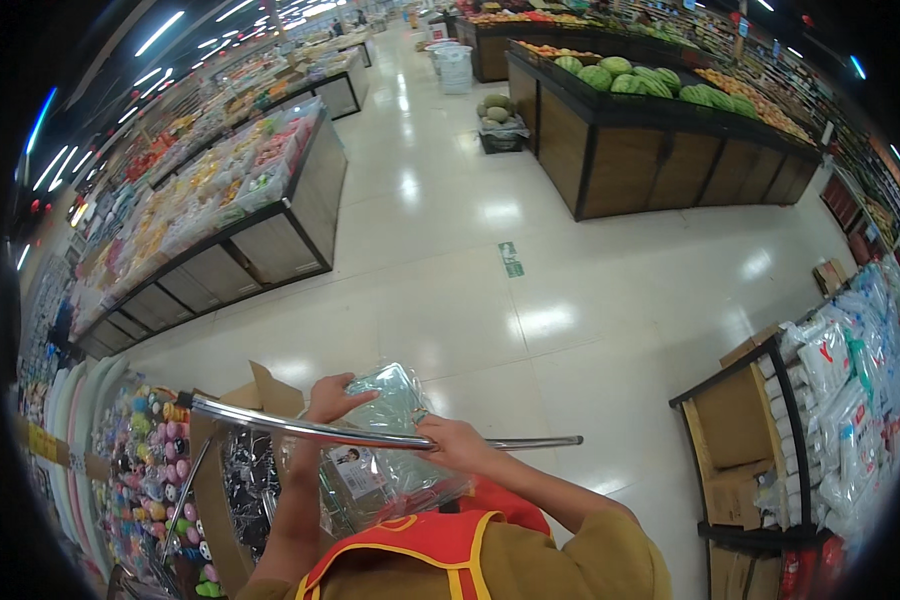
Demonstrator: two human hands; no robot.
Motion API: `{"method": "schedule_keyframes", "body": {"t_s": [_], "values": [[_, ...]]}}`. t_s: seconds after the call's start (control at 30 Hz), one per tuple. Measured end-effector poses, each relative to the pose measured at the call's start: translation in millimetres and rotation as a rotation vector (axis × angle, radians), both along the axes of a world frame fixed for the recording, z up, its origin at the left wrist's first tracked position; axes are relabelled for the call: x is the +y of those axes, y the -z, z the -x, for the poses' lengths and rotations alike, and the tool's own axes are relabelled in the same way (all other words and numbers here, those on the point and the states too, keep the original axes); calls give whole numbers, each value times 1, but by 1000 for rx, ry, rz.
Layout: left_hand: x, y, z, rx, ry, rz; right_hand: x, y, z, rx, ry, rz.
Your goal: The person unpacks a mop head and metal pole from a cardboard box in a store aisle, then inserts the pole into the mop head to assemble the mop. The person handles the components by hand and completes the assembly.
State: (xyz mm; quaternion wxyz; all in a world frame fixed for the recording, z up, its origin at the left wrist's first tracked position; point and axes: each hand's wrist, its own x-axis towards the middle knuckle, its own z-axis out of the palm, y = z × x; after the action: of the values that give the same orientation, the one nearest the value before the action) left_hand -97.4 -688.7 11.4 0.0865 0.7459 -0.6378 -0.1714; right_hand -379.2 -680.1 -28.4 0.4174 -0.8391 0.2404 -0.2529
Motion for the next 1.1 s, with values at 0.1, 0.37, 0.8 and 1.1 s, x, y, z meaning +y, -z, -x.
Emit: {"method": "schedule_keyframes", "body": {"t_s": [0.1,0.37,0.8,1.1], "values": [[2,-4,1,-19,-31,-23,-1,-12,8,-13,25,-27],[3,0,0,19,-2,-33,8,5,5,49,67,-30],[-4,17,-8,-88,54,-36,-17,20,11,70,135,-150],[-14,8,2,-90,102,-36,-43,-1,5,245,-23,24]]}}
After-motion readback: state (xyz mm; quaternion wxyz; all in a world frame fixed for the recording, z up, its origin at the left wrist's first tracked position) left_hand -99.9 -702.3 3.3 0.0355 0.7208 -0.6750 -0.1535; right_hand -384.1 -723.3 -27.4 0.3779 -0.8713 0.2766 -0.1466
